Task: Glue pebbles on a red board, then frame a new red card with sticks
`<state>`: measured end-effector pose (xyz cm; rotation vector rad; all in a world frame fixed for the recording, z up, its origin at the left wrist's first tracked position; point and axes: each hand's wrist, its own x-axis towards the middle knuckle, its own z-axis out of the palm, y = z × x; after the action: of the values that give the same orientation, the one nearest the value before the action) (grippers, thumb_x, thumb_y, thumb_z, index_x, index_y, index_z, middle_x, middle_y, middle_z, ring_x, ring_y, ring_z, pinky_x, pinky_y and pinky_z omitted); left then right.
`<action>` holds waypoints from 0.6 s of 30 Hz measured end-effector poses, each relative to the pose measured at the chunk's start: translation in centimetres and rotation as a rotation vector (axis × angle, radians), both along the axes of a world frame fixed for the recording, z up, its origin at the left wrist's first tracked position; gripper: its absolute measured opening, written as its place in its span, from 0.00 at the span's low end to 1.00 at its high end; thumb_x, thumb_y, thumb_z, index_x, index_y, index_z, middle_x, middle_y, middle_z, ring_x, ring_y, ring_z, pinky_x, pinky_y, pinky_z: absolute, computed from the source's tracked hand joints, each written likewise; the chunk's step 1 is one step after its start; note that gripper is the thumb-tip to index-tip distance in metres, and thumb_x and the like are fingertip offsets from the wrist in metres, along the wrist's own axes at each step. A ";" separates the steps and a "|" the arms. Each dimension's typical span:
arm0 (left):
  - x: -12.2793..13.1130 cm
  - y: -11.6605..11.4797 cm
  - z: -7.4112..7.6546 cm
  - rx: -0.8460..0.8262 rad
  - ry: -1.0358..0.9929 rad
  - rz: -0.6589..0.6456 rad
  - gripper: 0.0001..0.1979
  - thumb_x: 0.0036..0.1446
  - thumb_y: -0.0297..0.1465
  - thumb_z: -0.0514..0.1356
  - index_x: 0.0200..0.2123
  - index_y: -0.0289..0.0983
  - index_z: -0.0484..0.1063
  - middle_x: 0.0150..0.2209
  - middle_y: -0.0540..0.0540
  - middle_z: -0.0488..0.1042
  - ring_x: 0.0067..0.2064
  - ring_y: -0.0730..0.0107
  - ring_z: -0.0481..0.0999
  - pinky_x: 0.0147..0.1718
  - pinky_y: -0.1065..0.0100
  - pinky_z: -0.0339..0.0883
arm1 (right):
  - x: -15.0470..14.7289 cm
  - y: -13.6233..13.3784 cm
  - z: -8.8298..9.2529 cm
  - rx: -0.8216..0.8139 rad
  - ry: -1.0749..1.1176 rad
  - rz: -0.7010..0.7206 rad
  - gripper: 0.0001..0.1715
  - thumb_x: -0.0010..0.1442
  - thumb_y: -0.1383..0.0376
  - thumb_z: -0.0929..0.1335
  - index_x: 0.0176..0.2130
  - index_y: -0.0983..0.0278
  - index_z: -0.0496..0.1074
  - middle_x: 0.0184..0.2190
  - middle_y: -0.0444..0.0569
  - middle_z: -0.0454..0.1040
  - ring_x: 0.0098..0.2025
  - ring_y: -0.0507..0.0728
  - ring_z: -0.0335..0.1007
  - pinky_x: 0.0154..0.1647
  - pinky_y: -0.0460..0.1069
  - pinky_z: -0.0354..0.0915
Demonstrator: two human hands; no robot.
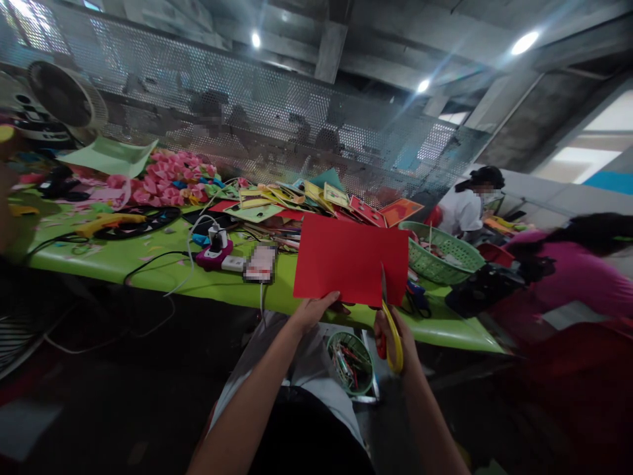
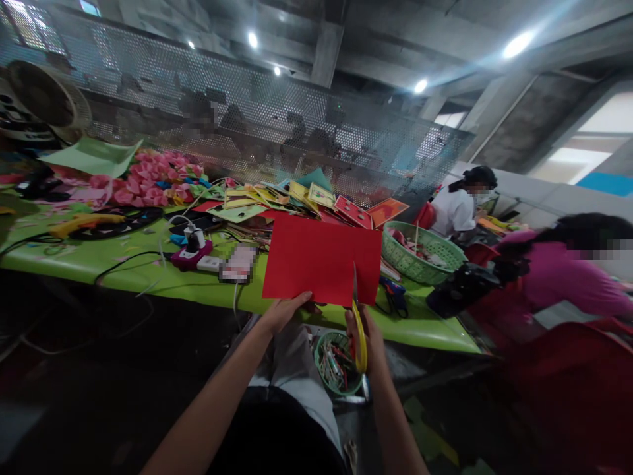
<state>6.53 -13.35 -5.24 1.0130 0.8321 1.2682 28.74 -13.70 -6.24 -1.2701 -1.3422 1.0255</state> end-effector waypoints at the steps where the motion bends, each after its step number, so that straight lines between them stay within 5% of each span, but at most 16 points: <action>1: 0.0 0.0 0.1 0.004 0.005 0.005 0.23 0.53 0.53 0.66 0.29 0.37 0.83 0.29 0.41 0.84 0.41 0.52 0.83 0.52 0.56 0.72 | -0.1 0.0 -0.1 -0.008 0.006 -0.002 0.37 0.51 0.34 0.73 0.44 0.60 0.72 0.19 0.36 0.66 0.13 0.48 0.57 0.10 0.43 0.55; 10: -0.2 -0.5 1.1 0.036 0.030 0.017 0.22 0.55 0.52 0.65 0.26 0.40 0.84 0.28 0.44 0.84 0.44 0.52 0.83 0.59 0.57 0.67 | -1.0 0.1 0.1 -0.043 0.033 -0.028 0.36 0.53 0.34 0.72 0.44 0.60 0.71 0.16 0.34 0.62 0.11 0.47 0.53 0.09 0.42 0.52; 18: -0.3 -0.4 1.1 0.066 0.044 -0.027 0.24 0.54 0.55 0.65 0.31 0.39 0.84 0.27 0.42 0.84 0.42 0.50 0.84 0.56 0.54 0.71 | -1.0 0.1 0.7 -0.063 0.076 0.015 0.35 0.52 0.35 0.73 0.42 0.58 0.70 0.17 0.35 0.66 0.12 0.48 0.57 0.08 0.43 0.54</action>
<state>6.21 -13.79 -4.17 1.1048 0.8115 1.2611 27.79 -13.64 -5.57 -1.2573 -1.2716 1.1232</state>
